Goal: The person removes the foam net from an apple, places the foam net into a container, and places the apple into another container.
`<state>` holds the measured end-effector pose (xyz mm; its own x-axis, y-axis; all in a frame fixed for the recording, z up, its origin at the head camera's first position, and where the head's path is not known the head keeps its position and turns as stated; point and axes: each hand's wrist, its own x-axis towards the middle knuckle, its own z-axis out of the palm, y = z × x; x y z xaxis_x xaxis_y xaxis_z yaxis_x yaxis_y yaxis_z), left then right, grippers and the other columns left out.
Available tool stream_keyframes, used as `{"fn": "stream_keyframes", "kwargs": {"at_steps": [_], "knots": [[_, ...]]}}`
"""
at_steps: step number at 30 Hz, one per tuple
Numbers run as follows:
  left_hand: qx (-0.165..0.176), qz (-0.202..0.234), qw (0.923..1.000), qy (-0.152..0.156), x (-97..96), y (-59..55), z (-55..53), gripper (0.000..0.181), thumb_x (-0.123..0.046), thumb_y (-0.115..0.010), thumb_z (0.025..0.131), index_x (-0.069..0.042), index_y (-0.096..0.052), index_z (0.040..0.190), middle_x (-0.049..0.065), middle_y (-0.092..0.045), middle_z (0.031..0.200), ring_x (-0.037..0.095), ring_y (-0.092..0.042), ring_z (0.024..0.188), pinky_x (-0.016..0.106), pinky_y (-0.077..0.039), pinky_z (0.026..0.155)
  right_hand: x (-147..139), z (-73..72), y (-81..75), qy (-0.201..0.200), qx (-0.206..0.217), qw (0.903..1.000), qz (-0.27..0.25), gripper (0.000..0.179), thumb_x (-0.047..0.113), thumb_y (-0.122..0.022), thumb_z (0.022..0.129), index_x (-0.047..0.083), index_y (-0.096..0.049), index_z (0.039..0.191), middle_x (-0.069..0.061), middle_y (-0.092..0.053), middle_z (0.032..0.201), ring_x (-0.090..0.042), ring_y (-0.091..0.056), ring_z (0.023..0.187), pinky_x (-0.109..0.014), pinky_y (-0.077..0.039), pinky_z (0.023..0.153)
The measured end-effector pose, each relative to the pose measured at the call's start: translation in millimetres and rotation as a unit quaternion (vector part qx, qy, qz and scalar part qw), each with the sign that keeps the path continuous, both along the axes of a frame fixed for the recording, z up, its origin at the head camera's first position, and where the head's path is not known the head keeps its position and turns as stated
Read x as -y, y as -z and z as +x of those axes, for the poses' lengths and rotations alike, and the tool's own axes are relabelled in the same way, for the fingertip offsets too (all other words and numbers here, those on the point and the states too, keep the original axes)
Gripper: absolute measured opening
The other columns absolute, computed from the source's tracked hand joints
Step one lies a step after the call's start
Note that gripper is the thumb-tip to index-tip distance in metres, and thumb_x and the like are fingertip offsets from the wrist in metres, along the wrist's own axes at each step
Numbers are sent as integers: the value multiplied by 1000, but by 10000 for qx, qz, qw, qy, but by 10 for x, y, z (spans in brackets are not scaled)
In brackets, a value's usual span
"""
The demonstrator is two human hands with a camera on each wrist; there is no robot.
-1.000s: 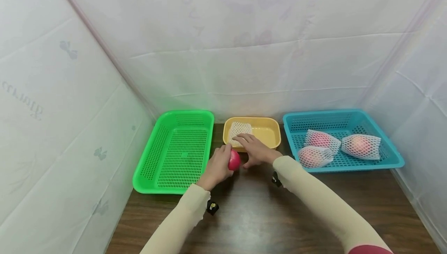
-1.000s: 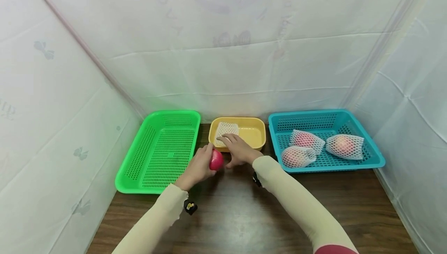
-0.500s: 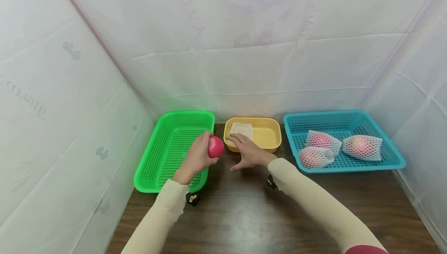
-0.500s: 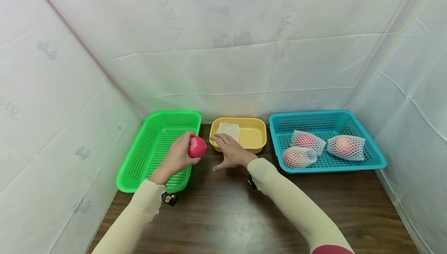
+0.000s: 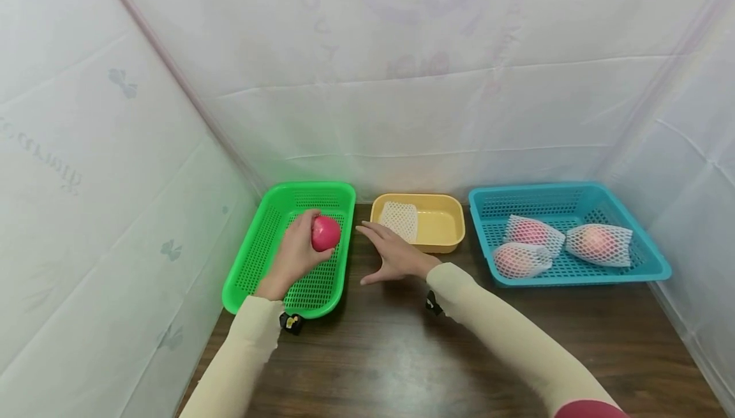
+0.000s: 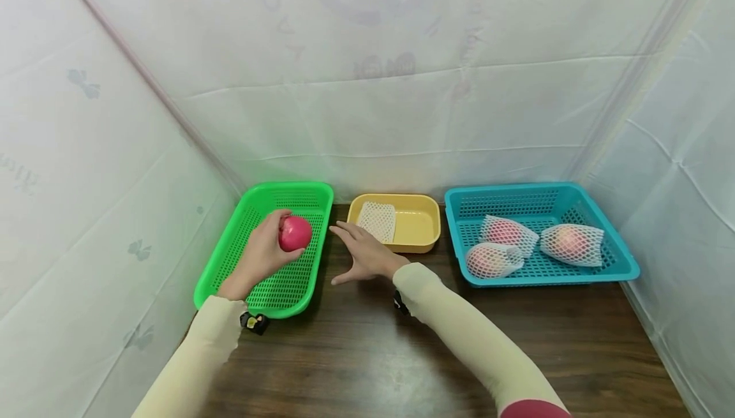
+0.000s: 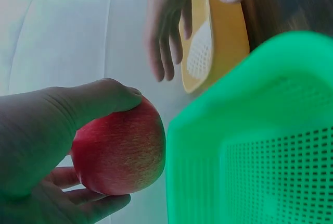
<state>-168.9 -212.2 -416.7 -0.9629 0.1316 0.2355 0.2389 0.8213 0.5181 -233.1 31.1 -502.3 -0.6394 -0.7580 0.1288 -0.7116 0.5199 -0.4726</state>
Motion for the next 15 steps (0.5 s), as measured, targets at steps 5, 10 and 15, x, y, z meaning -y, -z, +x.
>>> {"fn": "stream_keyframes", "kwargs": {"at_steps": [5,10,15], "knots": [[37,86,9999,-119,137,22,-1,83,-10,-90,75,1,-44,144,23,-56,134,42,-57,116,59,-56,88,84,20,-4,-80,10,10000,-12,124,67,-83,74,11,-19,164,-10,-15,170,-26,-17,156,-43,-22,124],[132,135,9995,-239,252,41,0,83,-12,-89,77,0,-43,145,23,-54,136,43,-55,117,60,-56,87,148,40,-5,-102,27,9999,-1,123,66,-82,75,10,-19,164,-12,-15,170,-28,-18,155,-43,-21,124],[134,152,9994,-289,338,69,6,82,-12,-88,78,1,-43,145,25,-54,134,44,-55,117,61,-55,87,217,46,1,-125,56,9999,43,121,67,-80,77,11,-18,164,-14,-16,170,-27,-20,155,-42,-23,124]]}}
